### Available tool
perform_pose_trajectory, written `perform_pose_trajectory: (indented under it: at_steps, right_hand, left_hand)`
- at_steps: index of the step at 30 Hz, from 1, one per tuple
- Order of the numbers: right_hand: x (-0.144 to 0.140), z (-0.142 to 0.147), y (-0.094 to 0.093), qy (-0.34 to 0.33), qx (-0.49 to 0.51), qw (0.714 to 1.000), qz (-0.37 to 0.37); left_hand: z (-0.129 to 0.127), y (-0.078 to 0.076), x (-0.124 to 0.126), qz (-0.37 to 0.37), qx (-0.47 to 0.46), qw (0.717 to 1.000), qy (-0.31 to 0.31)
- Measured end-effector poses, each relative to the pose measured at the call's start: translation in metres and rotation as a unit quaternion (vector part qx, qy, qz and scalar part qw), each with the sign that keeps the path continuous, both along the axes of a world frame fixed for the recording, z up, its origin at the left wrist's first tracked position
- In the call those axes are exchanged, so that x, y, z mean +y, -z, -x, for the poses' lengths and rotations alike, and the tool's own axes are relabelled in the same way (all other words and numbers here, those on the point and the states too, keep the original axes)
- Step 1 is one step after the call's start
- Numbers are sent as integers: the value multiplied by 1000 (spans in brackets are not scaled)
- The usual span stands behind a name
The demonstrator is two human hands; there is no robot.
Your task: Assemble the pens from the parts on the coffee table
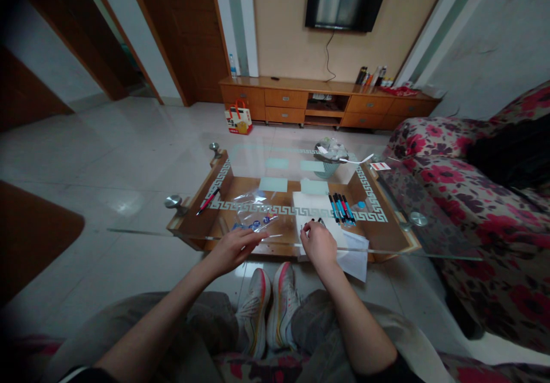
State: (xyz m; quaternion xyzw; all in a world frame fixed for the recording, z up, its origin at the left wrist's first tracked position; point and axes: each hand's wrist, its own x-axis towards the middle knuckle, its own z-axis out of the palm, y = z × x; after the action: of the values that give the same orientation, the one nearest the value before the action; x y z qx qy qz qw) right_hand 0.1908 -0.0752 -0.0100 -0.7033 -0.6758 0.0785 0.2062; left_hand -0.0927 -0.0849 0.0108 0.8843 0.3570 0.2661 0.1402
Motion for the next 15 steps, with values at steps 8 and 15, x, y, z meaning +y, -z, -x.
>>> perform_pose_trajectory:
  at_steps: [8, 15]
  right_hand:
    - [-2, -5, -10, -9, -16, 999, 48]
    - [-1, -4, -13, -7, -34, 994, 104]
  left_hand:
    - [2, 0, 0, 15, 6, 1000, -2]
    - [0, 0, 0, -1, -2, 1000, 3]
